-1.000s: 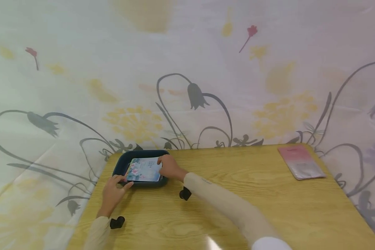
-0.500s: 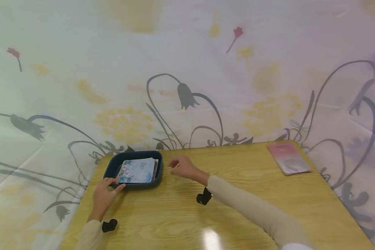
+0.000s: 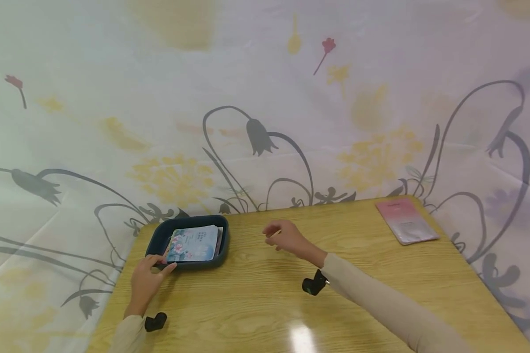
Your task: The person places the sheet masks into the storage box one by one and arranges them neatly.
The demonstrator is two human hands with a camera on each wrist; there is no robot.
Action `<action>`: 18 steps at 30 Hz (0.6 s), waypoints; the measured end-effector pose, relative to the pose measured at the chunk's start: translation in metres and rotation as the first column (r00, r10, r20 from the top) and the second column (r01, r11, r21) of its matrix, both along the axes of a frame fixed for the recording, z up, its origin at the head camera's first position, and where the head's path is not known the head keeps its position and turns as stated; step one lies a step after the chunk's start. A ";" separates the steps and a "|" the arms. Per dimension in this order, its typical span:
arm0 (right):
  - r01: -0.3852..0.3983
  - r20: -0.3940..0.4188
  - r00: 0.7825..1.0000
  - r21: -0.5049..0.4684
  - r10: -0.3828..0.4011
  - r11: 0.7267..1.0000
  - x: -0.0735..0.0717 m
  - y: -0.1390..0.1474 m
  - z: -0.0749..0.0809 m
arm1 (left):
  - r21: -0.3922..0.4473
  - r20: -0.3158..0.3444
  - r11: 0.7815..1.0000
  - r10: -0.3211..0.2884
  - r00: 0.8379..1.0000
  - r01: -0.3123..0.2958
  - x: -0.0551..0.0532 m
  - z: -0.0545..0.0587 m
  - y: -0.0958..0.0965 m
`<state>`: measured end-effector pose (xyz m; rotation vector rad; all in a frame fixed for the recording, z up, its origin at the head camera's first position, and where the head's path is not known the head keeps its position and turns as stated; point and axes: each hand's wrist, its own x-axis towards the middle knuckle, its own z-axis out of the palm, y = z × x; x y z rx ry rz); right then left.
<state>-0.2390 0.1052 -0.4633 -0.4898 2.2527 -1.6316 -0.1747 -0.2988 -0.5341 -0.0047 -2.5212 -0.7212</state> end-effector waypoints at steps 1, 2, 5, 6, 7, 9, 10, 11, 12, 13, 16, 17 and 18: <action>0.009 0.007 1.000 -0.004 -0.009 1.000 0.000 0.003 -0.001 | 0.002 0.004 1.000 0.002 1.000 -0.002 0.000 0.000 0.000; 0.018 0.016 1.000 -0.009 -0.018 1.000 0.001 0.007 -0.001 | 0.005 0.006 1.000 0.002 1.000 -0.002 0.001 0.000 0.000; 0.040 0.031 0.999 -0.016 -0.040 0.999 0.002 0.018 -0.001 | 0.006 0.006 1.000 0.003 1.000 -0.003 0.001 0.000 0.000; 0.051 0.042 0.998 -0.024 -0.050 0.998 0.003 0.022 0.000 | 0.006 0.004 1.000 0.004 1.000 -0.004 0.001 0.000 0.000; 0.059 0.044 0.997 -0.029 -0.058 0.998 0.003 0.026 0.000 | 0.007 0.004 1.000 0.007 1.000 -0.007 0.001 -0.001 0.000; 0.080 0.052 0.996 -0.043 -0.078 0.996 0.004 0.034 0.000 | 0.007 0.001 1.000 0.009 1.000 -0.009 0.001 -0.001 0.000; 0.094 0.053 0.994 -0.047 -0.092 0.994 0.004 0.038 0.000 | 0.005 0.000 1.000 0.009 1.000 -0.009 0.001 -0.001 0.000; 0.109 0.056 0.993 -0.052 -0.106 0.993 0.004 0.042 0.000 | 0.006 -0.003 1.000 0.006 1.000 -0.006 0.001 -0.001 0.000; 0.122 0.057 0.991 -0.055 -0.119 0.991 0.005 0.046 0.000 | 0.007 -0.007 1.000 0.002 1.000 -0.002 0.001 -0.001 0.000; 0.133 0.053 0.990 -0.051 -0.131 0.990 0.005 0.050 -0.001 | 0.006 -0.009 1.000 -0.001 1.000 0.001 0.000 -0.001 0.000; 0.161 0.055 0.986 -0.050 -0.158 0.986 0.006 0.062 0.000 | 0.002 -0.020 1.000 -0.007 1.000 0.007 0.000 -0.001 0.000; 0.164 0.054 0.985 -0.049 -0.162 0.985 0.006 0.066 0.000 | 0.003 -0.022 1.000 -0.008 1.000 0.008 0.001 -0.001 0.001; 0.170 0.050 0.985 -0.046 -0.168 0.984 0.007 0.069 0.000 | 0.001 -0.023 1.000 -0.008 1.000 0.008 0.001 -0.001 0.001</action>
